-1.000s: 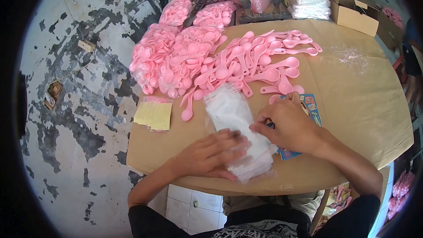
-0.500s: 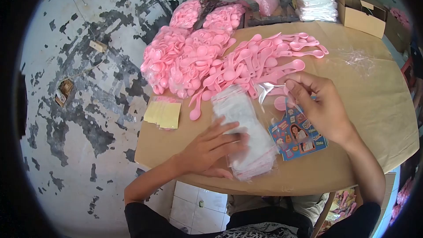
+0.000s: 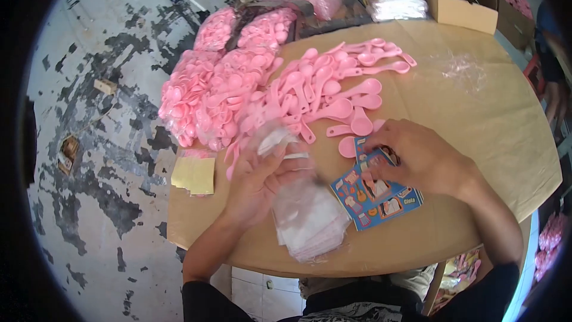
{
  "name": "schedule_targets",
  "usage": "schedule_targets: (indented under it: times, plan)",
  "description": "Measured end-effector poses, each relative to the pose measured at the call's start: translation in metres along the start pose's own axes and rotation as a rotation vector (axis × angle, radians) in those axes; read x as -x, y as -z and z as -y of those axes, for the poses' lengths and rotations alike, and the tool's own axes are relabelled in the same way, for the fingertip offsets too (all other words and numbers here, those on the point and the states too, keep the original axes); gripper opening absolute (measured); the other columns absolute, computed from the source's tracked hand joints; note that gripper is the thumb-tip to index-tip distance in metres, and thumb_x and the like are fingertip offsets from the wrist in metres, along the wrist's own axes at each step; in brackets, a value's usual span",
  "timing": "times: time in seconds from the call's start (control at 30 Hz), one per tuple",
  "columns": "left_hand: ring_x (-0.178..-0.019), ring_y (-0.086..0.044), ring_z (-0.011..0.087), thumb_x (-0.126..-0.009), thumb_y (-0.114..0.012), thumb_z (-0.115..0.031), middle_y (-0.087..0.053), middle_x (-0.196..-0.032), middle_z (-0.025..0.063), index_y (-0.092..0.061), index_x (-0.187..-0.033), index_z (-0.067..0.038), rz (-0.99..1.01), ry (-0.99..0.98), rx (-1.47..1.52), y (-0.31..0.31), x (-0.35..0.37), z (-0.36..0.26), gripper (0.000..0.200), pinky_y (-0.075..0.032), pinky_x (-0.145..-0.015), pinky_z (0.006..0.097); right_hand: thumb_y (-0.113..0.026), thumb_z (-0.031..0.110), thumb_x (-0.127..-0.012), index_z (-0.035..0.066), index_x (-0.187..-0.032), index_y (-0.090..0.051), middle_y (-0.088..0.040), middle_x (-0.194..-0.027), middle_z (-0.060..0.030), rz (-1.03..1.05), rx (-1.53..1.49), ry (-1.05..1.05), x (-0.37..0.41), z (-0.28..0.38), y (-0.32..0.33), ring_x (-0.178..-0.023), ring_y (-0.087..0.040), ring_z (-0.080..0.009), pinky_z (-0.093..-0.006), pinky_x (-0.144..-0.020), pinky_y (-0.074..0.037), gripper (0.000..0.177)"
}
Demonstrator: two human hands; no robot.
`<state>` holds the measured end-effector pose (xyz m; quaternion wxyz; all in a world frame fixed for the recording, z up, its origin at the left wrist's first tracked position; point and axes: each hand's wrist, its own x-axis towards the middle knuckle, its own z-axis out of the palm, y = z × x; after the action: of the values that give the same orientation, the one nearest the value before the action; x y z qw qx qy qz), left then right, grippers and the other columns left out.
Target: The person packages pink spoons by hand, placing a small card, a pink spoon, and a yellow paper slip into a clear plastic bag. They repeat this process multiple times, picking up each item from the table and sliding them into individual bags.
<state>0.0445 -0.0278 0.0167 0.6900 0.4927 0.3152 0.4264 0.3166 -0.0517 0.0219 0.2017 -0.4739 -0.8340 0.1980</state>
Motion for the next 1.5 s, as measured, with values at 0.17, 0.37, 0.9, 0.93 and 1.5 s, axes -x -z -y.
schedule_targets:
  times: [0.17,0.37,0.9,0.93,1.5]
  plan:
    - [-0.107,-0.063,0.0316,-0.103,-0.042,-0.021,-0.059,-0.120,0.0213,-0.039,-0.135,-0.002,-0.052,-0.001,0.146,0.007,-0.007,0.006,0.038,-0.055,-0.091,0.0433,-0.078,0.013,-0.076,0.001,-0.098,-0.066,-0.065,-0.087,-0.0099,0.018,-0.385,-0.202,-0.006,0.000,0.004,-0.080,-0.063,-0.0208,-0.0336,-0.073,-0.050,0.027]
    - [-0.105,-0.064,0.0280,-0.100,-0.049,-0.018,-0.061,-0.119,0.0180,-0.047,-0.130,0.000,-0.001,-0.012,0.026,0.007,-0.007,0.011,0.035,-0.054,-0.091,0.0405,-0.074,0.005,-0.079,-0.002,-0.091,-0.065,-0.066,-0.078,-0.0064,-0.025,-0.324,-0.105,-0.005,0.002,0.002,-0.071,-0.061,-0.0141,-0.0300,-0.068,-0.049,0.016]
    - [-0.112,-0.061,0.0304,-0.099,-0.051,-0.012,-0.058,-0.124,0.0216,-0.042,-0.132,-0.001,-0.041,-0.151,0.115,0.007,0.000,0.004,0.036,-0.050,-0.098,0.0417,-0.062,0.019,-0.095,0.002,-0.108,-0.067,-0.064,-0.076,0.0029,-0.246,-0.547,-0.266,-0.008,0.029,-0.004,-0.058,-0.048,-0.0014,-0.0203,-0.052,-0.042,0.022]
    - [-0.113,-0.060,0.0303,-0.099,-0.051,-0.011,-0.058,-0.123,0.0215,-0.043,-0.131,-0.001,-0.045,-0.160,0.106,0.007,-0.001,0.005,0.035,-0.049,-0.099,0.0418,-0.062,0.018,-0.095,0.003,-0.109,-0.067,-0.063,-0.076,0.0034,-0.256,-0.587,-0.244,-0.008,0.030,-0.008,-0.058,-0.047,-0.0005,-0.0195,-0.051,-0.041,0.021]
    - [-0.104,-0.059,0.0124,-0.097,-0.058,-0.019,-0.063,-0.115,0.0092,-0.057,-0.121,-0.001,0.034,-0.130,-0.055,-0.008,0.015,0.006,0.030,-0.049,-0.089,0.0296,-0.062,0.016,-0.095,0.002,-0.105,-0.067,-0.060,-0.072,0.0012,-0.140,-0.528,0.045,-0.004,0.040,-0.036,-0.058,-0.054,-0.0023,-0.0211,-0.051,-0.044,0.018]
